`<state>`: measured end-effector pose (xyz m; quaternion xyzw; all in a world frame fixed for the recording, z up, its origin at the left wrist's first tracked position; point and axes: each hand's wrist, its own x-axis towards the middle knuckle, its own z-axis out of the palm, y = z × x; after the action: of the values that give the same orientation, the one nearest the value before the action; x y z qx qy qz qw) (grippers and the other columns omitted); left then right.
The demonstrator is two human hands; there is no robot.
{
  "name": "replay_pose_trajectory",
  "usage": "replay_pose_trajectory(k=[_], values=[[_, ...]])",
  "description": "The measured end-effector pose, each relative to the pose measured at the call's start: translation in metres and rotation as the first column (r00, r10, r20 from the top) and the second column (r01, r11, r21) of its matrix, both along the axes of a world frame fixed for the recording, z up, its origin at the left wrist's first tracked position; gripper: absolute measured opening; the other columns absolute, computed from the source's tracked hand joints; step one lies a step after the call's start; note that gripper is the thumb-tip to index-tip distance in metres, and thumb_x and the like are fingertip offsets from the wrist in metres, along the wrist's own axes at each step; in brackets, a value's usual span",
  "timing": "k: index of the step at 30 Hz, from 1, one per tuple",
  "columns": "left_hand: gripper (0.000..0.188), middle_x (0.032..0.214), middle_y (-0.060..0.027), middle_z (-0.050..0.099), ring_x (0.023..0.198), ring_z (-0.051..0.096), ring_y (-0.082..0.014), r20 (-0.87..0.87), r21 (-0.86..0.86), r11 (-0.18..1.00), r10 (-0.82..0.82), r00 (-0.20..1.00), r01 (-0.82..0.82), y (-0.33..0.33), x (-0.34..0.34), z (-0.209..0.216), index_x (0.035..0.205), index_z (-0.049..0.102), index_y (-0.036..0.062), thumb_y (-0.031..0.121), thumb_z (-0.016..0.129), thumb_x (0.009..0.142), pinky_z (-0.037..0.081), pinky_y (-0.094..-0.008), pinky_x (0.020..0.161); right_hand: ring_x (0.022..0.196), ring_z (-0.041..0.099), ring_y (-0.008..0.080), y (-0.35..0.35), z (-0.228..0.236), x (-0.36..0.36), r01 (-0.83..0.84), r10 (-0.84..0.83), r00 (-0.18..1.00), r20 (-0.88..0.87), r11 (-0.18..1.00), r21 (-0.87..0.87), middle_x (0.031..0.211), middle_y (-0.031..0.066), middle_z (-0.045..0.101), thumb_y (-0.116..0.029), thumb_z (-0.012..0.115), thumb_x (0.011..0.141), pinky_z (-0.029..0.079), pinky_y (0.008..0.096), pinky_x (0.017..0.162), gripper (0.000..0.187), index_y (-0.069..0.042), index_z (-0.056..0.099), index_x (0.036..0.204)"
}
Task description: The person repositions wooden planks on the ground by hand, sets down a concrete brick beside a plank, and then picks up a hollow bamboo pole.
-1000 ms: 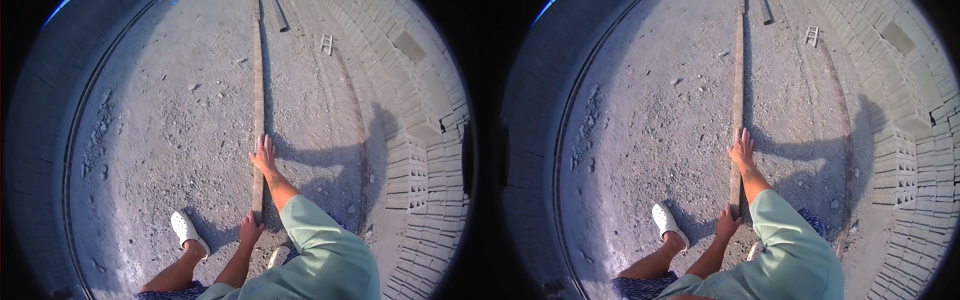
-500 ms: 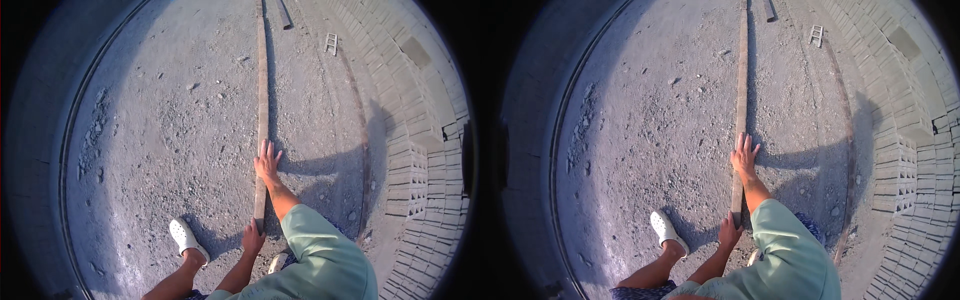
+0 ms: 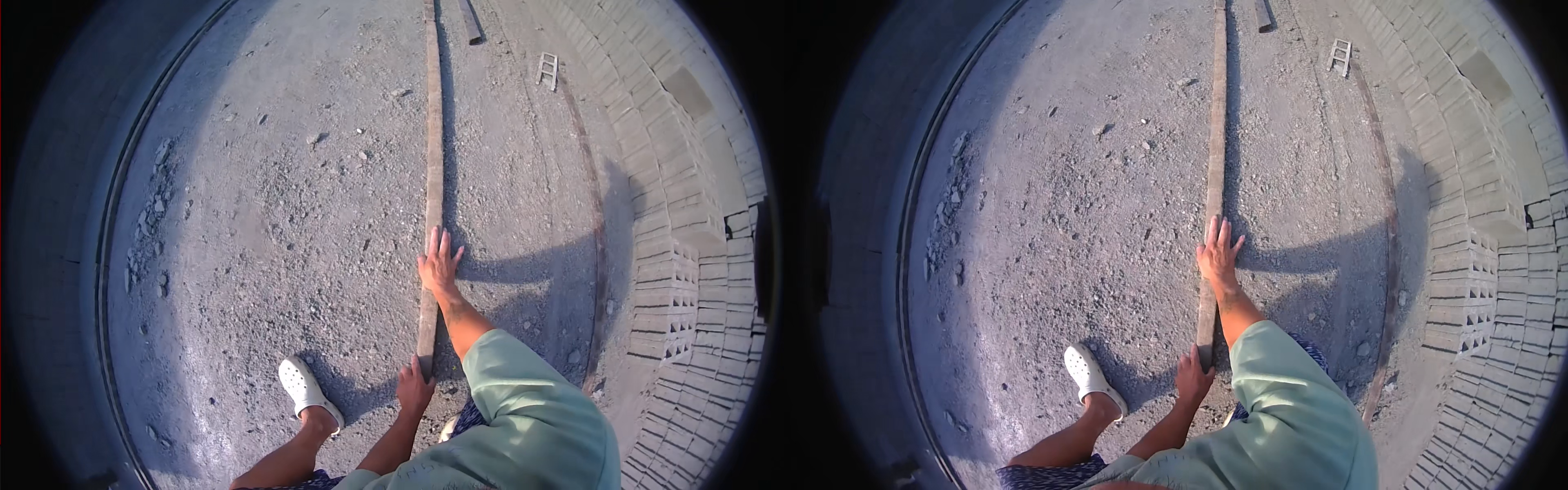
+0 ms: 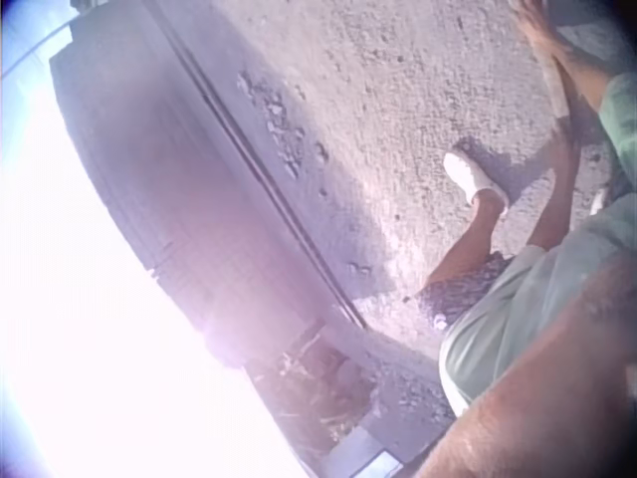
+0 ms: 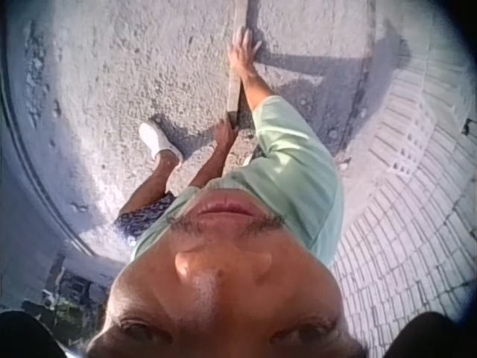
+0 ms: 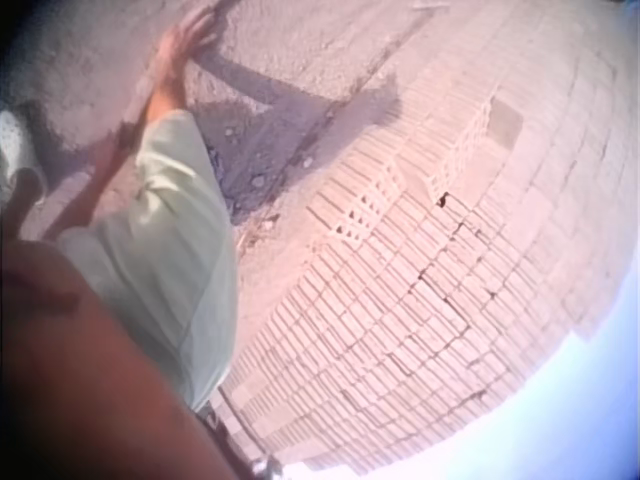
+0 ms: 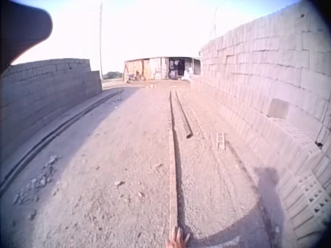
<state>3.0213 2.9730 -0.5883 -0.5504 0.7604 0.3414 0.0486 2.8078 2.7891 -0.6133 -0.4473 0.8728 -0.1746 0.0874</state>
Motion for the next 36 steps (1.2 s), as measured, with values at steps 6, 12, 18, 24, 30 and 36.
replay_pose_trajectory(k=[6,12,18,24,30,36], values=[[0.082,0.099,-0.0189,0.05,0.09,0.053,-0.0371,-0.036,-0.035,0.999,-0.03,0.999,0.029,0.003,0.0,0.002,0.135,0.031,0.0074,0.027,0.073,0.068,0.048,-0.0465,0.071,0.133,0.024,0.0346,0.008,-0.005,-0.002,0.011,-0.011,1.0,0.022,1.0,-0.002,0.143,0.0213,0.021,-0.026,0.063,0.079,0.014,0.0649,0.103,0.082,-0.006,0.015,0.143],[0.082,0.101,-0.0196,0.051,0.089,0.054,-0.0379,-0.001,-0.015,1.0,-0.016,1.0,0.016,0.0,-0.002,0.002,0.135,0.03,0.007,0.027,0.073,0.068,0.048,-0.0456,0.074,0.134,0.023,0.0352,0.007,0.003,-0.002,-0.009,0.009,1.0,0.013,0.999,0.032,0.144,0.0214,0.018,-0.032,0.06,0.081,0.011,0.0639,0.104,0.083,-0.009,0.012,0.144],[0.093,0.115,-0.0222,0.05,0.105,0.052,-0.0367,0.056,0.206,0.978,-0.058,0.997,0.045,-0.013,0.008,0.001,0.141,0.024,0.0092,0.041,0.073,0.069,0.046,-0.0448,0.084,0.138,0.012,0.0366,0.009,0.045,-0.026,-0.149,0.044,0.953,0.301,0.93,0.335,0.149,0.0216,0.006,-0.051,0.055,0.083,0.011,0.0619,0.105,0.086,-0.016,0.007,0.146],[0.083,0.116,-0.0239,0.049,0.111,0.045,-0.0418,0.066,-0.164,0.986,0.05,0.997,-0.039,-0.045,0.016,0.025,0.138,0.03,0.0107,0.053,0.063,0.074,0.04,-0.0473,0.092,0.121,0.046,0.0299,0.125,0.072,-0.154,0.055,-0.123,0.787,0.605,0.99,0.13,0.126,0.0203,0.052,-0.052,0.065,0.075,0.035,0.0377,0.101,0.087,-0.015,0.024,0.142],[0.066,0.128,-0.0267,0.043,0.115,0.042,-0.0404,0.101,-0.356,0.935,0.033,0.994,0.005,-0.145,0.025,0.065,0.134,0.038,0.0106,0.039,0.061,0.079,0.038,-0.0481,0.093,0.1,0.06,0.031,0.361,0.065,-0.213,0.588,-0.609,0.669,0.426,0.784,0.199,0.104,0.0185,0.063,-0.029,0.078,0.063,0.046,0.038,0.088,0.068,-0.007,0.052,0.122],[0.056,0.12,-0.0255,0.047,0.114,0.044,-0.0384,0.298,-0.492,0.861,0.023,0.954,0.132,-0.206,0.043,0.123,0.129,0.047,0.0134,0.029,0.064,0.077,0.038,-0.0463,0.094,0.111,0.053,0.0324,0.545,0.038,-0.14,0.916,-0.931,0.357,0.071,0.364,0.167,0.115,0.0166,0.058,-0.024,0.078,0.061,0.043,0.0396,0.092,0.074,-0.005,0.046,0.125]])
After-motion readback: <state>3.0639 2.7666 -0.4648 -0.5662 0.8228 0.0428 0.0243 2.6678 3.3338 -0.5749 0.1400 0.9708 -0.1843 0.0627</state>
